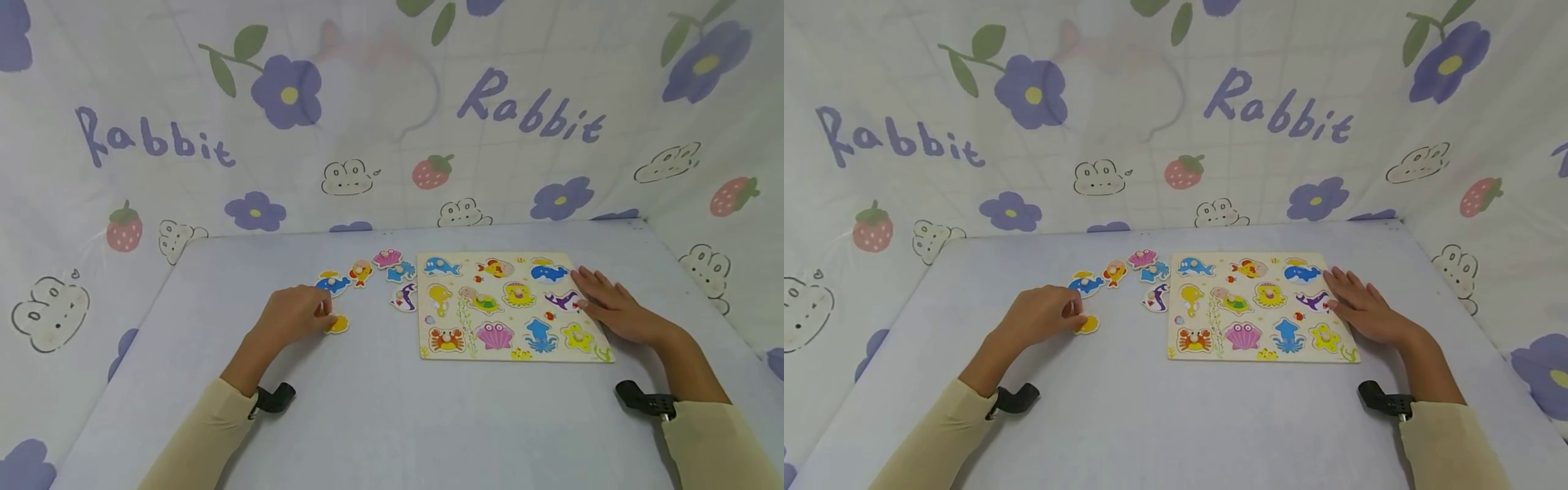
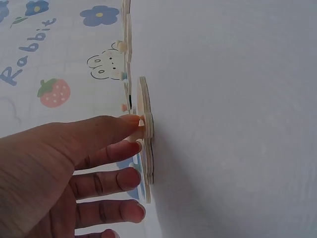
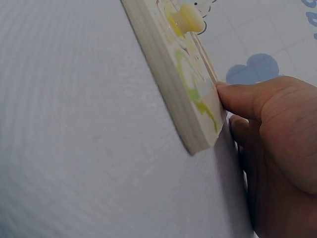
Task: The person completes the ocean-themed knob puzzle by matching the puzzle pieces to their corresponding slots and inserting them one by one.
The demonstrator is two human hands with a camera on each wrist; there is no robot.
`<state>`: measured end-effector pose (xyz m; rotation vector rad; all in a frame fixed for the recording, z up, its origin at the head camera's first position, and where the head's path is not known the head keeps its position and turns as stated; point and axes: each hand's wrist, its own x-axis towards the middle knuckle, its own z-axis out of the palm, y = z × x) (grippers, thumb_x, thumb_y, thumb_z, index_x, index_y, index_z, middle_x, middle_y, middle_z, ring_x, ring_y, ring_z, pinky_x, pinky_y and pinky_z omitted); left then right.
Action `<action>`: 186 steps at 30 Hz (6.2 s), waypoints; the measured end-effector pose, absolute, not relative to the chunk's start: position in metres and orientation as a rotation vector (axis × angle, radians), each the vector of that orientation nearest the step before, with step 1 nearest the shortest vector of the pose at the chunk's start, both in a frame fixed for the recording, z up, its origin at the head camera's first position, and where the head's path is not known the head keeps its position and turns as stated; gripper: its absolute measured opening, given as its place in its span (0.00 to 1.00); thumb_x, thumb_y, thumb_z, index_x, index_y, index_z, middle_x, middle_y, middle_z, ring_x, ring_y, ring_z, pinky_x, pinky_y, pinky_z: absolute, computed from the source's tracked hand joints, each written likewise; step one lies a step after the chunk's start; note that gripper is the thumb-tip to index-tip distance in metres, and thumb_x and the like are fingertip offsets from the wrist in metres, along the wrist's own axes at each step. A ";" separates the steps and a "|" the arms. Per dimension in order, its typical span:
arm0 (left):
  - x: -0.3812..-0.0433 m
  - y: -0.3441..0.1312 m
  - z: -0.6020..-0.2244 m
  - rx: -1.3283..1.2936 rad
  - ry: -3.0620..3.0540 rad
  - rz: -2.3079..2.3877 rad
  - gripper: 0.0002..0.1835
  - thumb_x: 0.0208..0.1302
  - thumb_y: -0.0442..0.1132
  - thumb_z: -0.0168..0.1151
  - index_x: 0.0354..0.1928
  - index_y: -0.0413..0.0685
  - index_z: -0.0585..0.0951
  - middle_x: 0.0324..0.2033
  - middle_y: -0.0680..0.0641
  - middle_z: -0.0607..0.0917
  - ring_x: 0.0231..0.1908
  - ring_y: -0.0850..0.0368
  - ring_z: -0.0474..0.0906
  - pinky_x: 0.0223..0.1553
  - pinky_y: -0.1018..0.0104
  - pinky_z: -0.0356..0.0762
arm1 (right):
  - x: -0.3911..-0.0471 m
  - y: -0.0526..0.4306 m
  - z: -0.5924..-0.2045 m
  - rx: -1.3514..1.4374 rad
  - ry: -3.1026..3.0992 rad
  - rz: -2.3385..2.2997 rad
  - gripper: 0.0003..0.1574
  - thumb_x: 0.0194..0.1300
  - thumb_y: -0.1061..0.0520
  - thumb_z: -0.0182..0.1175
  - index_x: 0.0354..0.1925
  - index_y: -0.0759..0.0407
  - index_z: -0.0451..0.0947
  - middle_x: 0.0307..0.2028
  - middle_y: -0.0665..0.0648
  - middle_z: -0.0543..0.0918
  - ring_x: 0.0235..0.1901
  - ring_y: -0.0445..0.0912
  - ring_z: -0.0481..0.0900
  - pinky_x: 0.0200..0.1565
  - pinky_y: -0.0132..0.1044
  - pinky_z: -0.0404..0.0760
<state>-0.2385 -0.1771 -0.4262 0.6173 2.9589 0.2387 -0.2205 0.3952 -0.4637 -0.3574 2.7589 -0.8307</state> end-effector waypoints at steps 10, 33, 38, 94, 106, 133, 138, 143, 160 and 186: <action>-0.242 -0.186 -0.423 0.753 2.903 0.343 0.09 0.63 0.44 0.73 0.45 0.60 0.88 0.31 0.60 0.83 0.34 0.59 0.75 0.35 0.63 0.73 | -0.219 0.393 -0.462 -0.355 2.763 -0.837 0.42 0.81 0.46 0.43 0.81 0.57 0.37 0.79 0.68 0.34 0.76 0.66 0.22 0.68 0.65 0.19; -0.241 -0.189 -0.415 0.778 2.830 0.362 0.05 0.63 0.43 0.73 0.39 0.60 0.86 0.31 0.61 0.81 0.33 0.60 0.74 0.36 0.63 0.73 | -0.218 0.393 -0.462 -0.377 2.766 -0.829 0.42 0.81 0.46 0.43 0.80 0.57 0.37 0.79 0.68 0.34 0.76 0.66 0.22 0.68 0.66 0.19; -0.239 -0.189 -0.410 0.777 2.778 0.387 0.05 0.63 0.47 0.73 0.37 0.59 0.85 0.29 0.60 0.80 0.33 0.59 0.73 0.35 0.63 0.73 | -0.219 0.394 -0.463 -0.366 2.771 -0.818 0.43 0.81 0.45 0.43 0.81 0.56 0.37 0.79 0.67 0.34 0.76 0.65 0.22 0.68 0.65 0.19; -0.249 -0.197 -0.413 0.959 2.583 0.742 0.07 0.61 0.45 0.73 0.42 0.60 0.90 0.33 0.63 0.84 0.35 0.60 0.77 0.38 0.62 0.76 | -0.219 0.394 -0.463 -0.372 2.774 -0.836 0.43 0.81 0.44 0.43 0.81 0.56 0.37 0.79 0.68 0.34 0.76 0.66 0.22 0.68 0.65 0.18; -0.239 -0.179 -0.396 0.987 2.748 0.641 0.07 0.58 0.49 0.76 0.38 0.62 0.89 0.30 0.63 0.81 0.30 0.62 0.75 0.32 0.64 0.74 | -0.220 0.394 -0.465 -0.354 2.781 -0.802 0.43 0.81 0.44 0.43 0.81 0.55 0.36 0.79 0.67 0.34 0.76 0.65 0.21 0.68 0.65 0.19; -0.272 -0.050 -0.413 0.895 2.817 0.735 0.08 0.59 0.52 0.75 0.36 0.62 0.87 0.27 0.61 0.81 0.30 0.61 0.74 0.30 0.67 0.67 | -0.219 0.394 -0.463 -0.336 2.788 -0.789 0.43 0.81 0.44 0.43 0.81 0.55 0.36 0.79 0.66 0.34 0.76 0.65 0.22 0.69 0.64 0.19; -0.276 -0.034 -0.416 0.879 2.823 0.691 0.08 0.60 0.52 0.75 0.35 0.61 0.86 0.28 0.61 0.82 0.31 0.61 0.74 0.31 0.67 0.70 | -0.220 0.394 -0.463 -0.327 2.778 -0.784 0.44 0.80 0.43 0.44 0.81 0.54 0.36 0.80 0.66 0.34 0.76 0.65 0.22 0.69 0.65 0.19; -0.280 -0.023 -0.421 0.847 2.840 0.650 0.08 0.60 0.52 0.75 0.34 0.61 0.86 0.28 0.61 0.82 0.32 0.60 0.74 0.33 0.67 0.70 | -0.220 0.394 -0.464 -0.336 2.782 -0.788 0.43 0.81 0.43 0.43 0.81 0.55 0.37 0.80 0.66 0.34 0.77 0.65 0.22 0.69 0.65 0.20; -0.281 -0.008 -0.431 0.763 2.885 0.583 0.08 0.60 0.50 0.75 0.32 0.59 0.85 0.26 0.57 0.80 0.32 0.61 0.73 0.32 0.68 0.68 | -0.220 0.395 -0.464 -0.335 2.786 -0.787 0.44 0.80 0.43 0.44 0.81 0.54 0.37 0.80 0.65 0.34 0.77 0.64 0.22 0.69 0.65 0.20; -0.283 -0.008 -0.436 0.735 2.864 0.588 0.07 0.61 0.51 0.74 0.35 0.60 0.88 0.28 0.58 0.81 0.34 0.60 0.74 0.34 0.67 0.70 | -0.218 0.392 -0.462 -0.326 2.772 -0.815 0.44 0.80 0.44 0.44 0.81 0.55 0.37 0.79 0.67 0.34 0.76 0.66 0.21 0.68 0.65 0.19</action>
